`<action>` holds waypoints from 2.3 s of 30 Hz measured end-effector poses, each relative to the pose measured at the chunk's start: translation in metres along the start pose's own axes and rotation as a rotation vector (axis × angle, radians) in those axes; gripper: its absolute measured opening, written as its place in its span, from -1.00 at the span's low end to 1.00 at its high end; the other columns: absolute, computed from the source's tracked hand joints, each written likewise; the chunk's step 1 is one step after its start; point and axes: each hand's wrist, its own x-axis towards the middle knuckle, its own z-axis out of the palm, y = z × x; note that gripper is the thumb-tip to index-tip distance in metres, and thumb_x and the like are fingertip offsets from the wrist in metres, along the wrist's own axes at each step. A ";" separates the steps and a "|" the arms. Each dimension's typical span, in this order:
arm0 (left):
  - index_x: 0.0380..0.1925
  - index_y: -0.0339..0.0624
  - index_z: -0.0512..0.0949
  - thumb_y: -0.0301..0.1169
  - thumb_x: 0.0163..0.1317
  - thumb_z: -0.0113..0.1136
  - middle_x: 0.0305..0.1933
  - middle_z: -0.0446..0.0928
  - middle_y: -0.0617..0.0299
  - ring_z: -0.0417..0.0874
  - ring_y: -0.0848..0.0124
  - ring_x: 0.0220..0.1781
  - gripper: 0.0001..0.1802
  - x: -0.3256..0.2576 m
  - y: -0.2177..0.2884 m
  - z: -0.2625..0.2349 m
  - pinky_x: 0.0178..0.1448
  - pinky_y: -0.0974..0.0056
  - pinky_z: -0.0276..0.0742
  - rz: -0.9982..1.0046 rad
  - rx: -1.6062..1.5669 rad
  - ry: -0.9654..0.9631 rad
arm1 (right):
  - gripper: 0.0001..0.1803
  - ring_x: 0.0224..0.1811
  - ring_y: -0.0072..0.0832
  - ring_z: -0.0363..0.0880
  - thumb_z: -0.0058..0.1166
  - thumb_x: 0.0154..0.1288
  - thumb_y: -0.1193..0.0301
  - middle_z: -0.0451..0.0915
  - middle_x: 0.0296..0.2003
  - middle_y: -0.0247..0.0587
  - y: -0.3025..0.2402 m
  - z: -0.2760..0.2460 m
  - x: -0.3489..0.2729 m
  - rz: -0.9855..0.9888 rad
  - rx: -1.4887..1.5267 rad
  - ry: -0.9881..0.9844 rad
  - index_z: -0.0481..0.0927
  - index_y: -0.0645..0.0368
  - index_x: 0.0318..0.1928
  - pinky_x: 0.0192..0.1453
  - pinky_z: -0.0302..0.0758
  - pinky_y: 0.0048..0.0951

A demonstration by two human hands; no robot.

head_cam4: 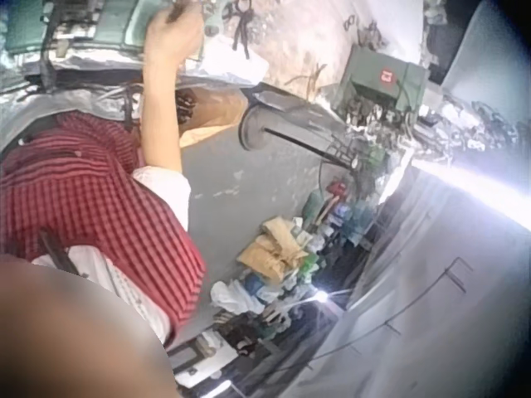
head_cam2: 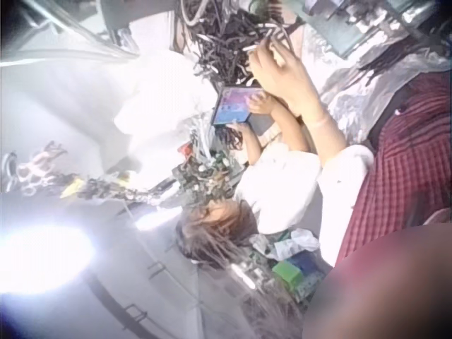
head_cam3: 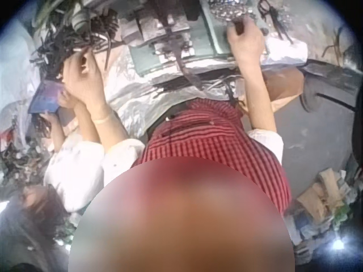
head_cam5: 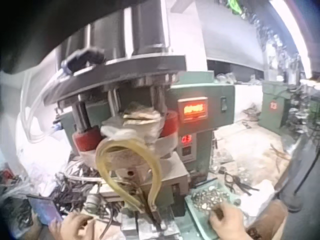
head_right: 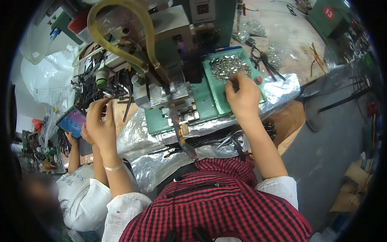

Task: The person repeatedly picks small metal components from a tray and places them into a press machine, then removes the assembled pieces. The process is continuous and repetitive, with the person handling components one at a time.

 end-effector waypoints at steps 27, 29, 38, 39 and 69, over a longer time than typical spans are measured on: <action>-0.14 -0.33 0.61 -0.41 0.53 0.20 -0.28 0.64 0.27 0.61 0.60 -0.34 -0.84 -0.035 -0.038 0.063 -0.33 0.52 0.51 -0.361 -0.682 0.240 | -0.65 -0.01 -0.49 0.70 0.26 0.33 0.63 0.69 -0.06 -0.15 -0.118 0.019 -0.006 -0.062 0.903 -0.074 0.53 0.36 0.10 0.10 0.58 -0.47; -0.13 -0.33 0.58 -0.44 0.55 0.15 -0.21 0.71 0.18 0.66 0.55 -0.35 -0.85 -0.037 -0.021 0.048 -0.36 0.48 0.58 -0.328 -0.657 0.231 | -0.66 -0.08 -0.50 0.72 0.28 0.29 0.62 0.71 -0.09 -0.16 -0.122 0.021 -0.007 -0.009 0.997 -0.016 0.56 0.34 0.06 0.05 0.59 -0.47; -0.07 -0.31 0.49 -0.64 0.29 0.29 -0.14 0.71 -0.16 0.77 0.11 -0.22 -0.75 -0.021 0.060 -0.005 -0.10 0.17 0.70 0.386 -0.485 0.201 | -0.34 0.07 -0.38 0.67 0.28 0.30 0.60 0.64 0.09 -0.08 -0.151 -0.014 -0.010 -0.038 0.945 -0.228 0.33 0.36 0.37 0.28 0.51 -0.37; -0.08 -0.26 0.51 -0.62 0.25 0.34 -0.14 0.73 -0.11 0.77 0.15 -0.28 -0.72 -0.024 0.064 -0.012 -0.19 0.20 0.69 0.478 -0.373 0.103 | -0.27 0.09 -0.35 0.65 0.29 0.30 0.61 0.62 0.14 -0.08 -0.151 -0.025 -0.016 -0.083 0.852 -0.265 0.28 0.38 0.43 0.33 0.49 -0.35; -0.11 -0.22 0.67 -0.44 0.12 0.47 0.00 0.75 -0.09 0.70 0.29 -0.36 -0.68 -0.044 0.084 0.006 -0.34 0.26 0.58 0.636 -0.344 -0.129 | -0.91 -0.04 -0.06 0.60 0.28 0.18 0.41 0.63 -0.26 -0.11 -0.013 -0.020 -0.022 -0.066 -0.234 -0.056 0.69 0.15 -0.33 0.05 0.55 -0.10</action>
